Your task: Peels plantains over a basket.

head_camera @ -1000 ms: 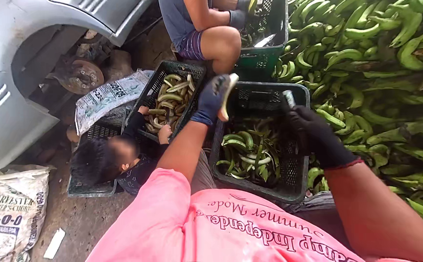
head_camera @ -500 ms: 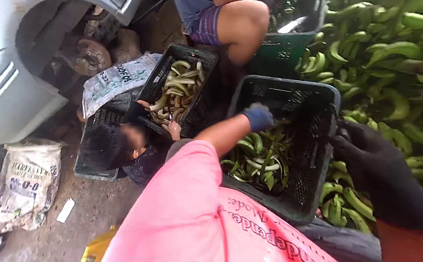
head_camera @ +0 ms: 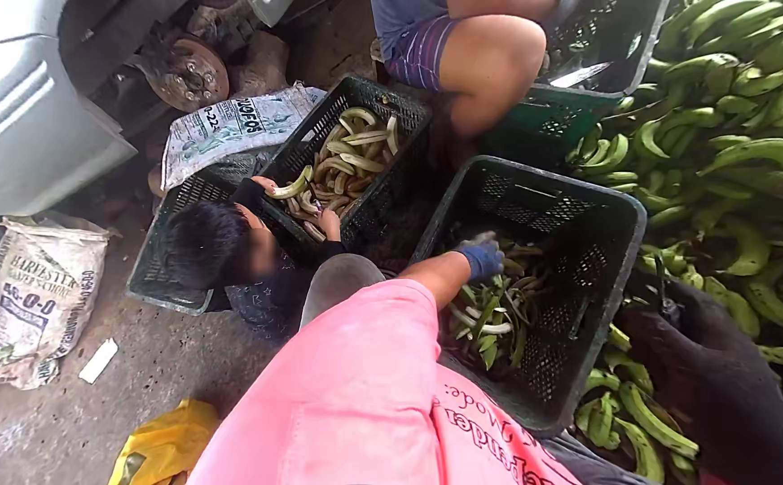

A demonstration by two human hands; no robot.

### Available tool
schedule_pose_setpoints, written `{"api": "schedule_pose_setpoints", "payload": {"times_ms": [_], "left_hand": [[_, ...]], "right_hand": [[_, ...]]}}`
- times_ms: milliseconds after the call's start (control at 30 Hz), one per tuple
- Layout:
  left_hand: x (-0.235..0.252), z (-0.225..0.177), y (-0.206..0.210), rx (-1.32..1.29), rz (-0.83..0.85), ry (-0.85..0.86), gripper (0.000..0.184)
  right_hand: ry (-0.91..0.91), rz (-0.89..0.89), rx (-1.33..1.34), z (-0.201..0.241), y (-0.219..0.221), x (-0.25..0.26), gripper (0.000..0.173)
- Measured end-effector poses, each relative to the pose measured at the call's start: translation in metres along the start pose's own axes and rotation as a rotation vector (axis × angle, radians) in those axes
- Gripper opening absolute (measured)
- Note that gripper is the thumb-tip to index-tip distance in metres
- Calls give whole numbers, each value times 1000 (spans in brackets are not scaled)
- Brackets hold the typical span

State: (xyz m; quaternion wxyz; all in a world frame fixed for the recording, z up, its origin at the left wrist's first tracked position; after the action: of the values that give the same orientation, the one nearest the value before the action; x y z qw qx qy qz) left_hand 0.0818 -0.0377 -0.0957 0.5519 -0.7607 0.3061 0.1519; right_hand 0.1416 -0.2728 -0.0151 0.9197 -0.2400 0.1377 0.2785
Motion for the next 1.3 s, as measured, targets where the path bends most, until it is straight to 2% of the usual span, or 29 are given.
{"api": "schedule_pose_setpoints", "payload": {"times_ms": [33,67,100,167,267,367,433,567,633,733,900,1033,1133,1200,1300], "left_hand": [[15,18,9,-10,-358,149,42],[29,29,7,-2,-455,156,46],[31,34,-3,-57,-468,107,50],[7,38,-33,-350,-547,29,60],[-49,39,-69,-826,-831,14,58],[-91,38,-76,-1356,-1035,77,58],[-113,32,-73,-1565,-1103,118,55],[-121,13,-59,-1826,-1093,286,39],[-119,-3,-49,-1913,-1021,272,40],[-111,-27,-37,-1964,-793,318,54],[-104,-42,-25,-2062,-618,306,82],[-87,-29,-19,-2022,-647,204,81],[-71,-19,-17,-1959,-738,96,73],[-60,-14,-11,-1882,-751,15,74],[-53,-12,-16,-1754,-733,61,67]], "right_hand": [[-3,-20,-17,5,-1,-3,68],[-9,-31,-17,9,-2,-7,64],[-8,-25,7,13,-1,-11,62],[-4,-9,99,20,3,-20,64],[-55,1,211,30,15,-32,63],[-158,54,151,47,38,-45,73],[-207,114,62,62,59,-57,81],[-266,205,27,80,101,-79,88],[-294,222,26,85,113,-85,87],[-299,225,-16,89,119,-87,84],[-263,240,-141,75,127,-71,90],[-208,263,-127,60,128,-61,88],[-215,186,-129,59,122,-55,87],[-203,154,-31,59,121,-50,82],[-137,210,119,65,118,-46,73]]}}
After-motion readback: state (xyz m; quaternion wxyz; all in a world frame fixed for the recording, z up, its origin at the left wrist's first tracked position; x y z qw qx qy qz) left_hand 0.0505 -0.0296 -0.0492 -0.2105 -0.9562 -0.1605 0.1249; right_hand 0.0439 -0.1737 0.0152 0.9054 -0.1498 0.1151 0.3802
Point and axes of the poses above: each hand's wrist, its own x-axis towards the middle knuckle, its own y-axis out of the palm, z = x × y, the point moved 6 cm from there along x, towards the middle knuckle, and after that the axes turned 14 degrees about y, right-handed, at the moved point
